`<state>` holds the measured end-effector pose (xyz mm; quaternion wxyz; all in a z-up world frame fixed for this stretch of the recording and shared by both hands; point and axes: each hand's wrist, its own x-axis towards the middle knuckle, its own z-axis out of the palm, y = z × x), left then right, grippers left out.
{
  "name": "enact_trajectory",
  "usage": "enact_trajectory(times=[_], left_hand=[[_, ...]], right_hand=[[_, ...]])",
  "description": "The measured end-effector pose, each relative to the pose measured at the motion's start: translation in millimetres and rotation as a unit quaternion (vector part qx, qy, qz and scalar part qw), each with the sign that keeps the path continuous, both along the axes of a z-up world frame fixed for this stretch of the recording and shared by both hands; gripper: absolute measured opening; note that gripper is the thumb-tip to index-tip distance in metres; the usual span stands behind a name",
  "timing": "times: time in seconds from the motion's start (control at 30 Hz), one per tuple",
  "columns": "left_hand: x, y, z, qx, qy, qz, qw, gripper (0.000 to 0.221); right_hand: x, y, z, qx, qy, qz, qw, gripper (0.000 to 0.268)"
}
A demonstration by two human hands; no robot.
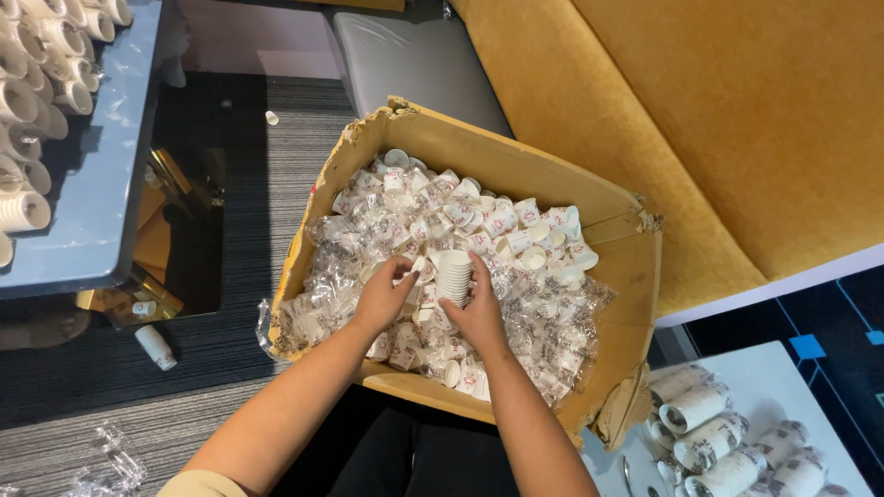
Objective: The recorder is sorting and stacking small paper cups from a cardboard box.
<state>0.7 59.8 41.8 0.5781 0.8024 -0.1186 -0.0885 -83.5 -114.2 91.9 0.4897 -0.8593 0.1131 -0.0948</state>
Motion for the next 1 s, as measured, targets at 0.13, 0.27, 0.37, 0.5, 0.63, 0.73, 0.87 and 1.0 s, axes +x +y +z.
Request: enact_trajectory(times=[0.13,0.27,0.37,0.5,0.63,0.73,0.87,1.0], left_hand=[[11,5,-23,0.271,-0.080,-0.007,0.959,0.028],[6,3,-15,0.390,-0.033,0.002,0.920,0.034],[7,-3,-29,0.449,-0.057,-0.024,0.891,0.030],[11,-7,-61,0.504,-0.139,-0.008,0.852,0.025],[5,-3,-16,0.474,-0.095,-0.031,0.875,0.023],[5,-2,-6,0.305,-0.083,0.005,0.949,0.032],[6,-1,-6,0.062,-0.145,0.087,0.984,0.034],[-19,3,47,0.043,-0.255,0.056,0.964,0.042]], right_hand=[[0,-13,-17,0.045,-0.042,-0.017,0.998,0.101],[0,-14,-15,0.041,-0.029,-0.016,0.999,0.102],[3,-15,-23,0.056,-0.041,0.002,0.998,0.102],[4,-18,-28,0.066,-0.039,0.017,0.997,0.101],[2,-16,-22,0.061,-0.028,0.024,0.997,0.102],[1,-13,-16,0.053,-0.014,0.020,0.998,0.102],[-3,-15,-34,0.012,0.035,0.135,0.990,0.103],[-6,0,-22,0.044,0.062,0.166,0.983,0.104]])
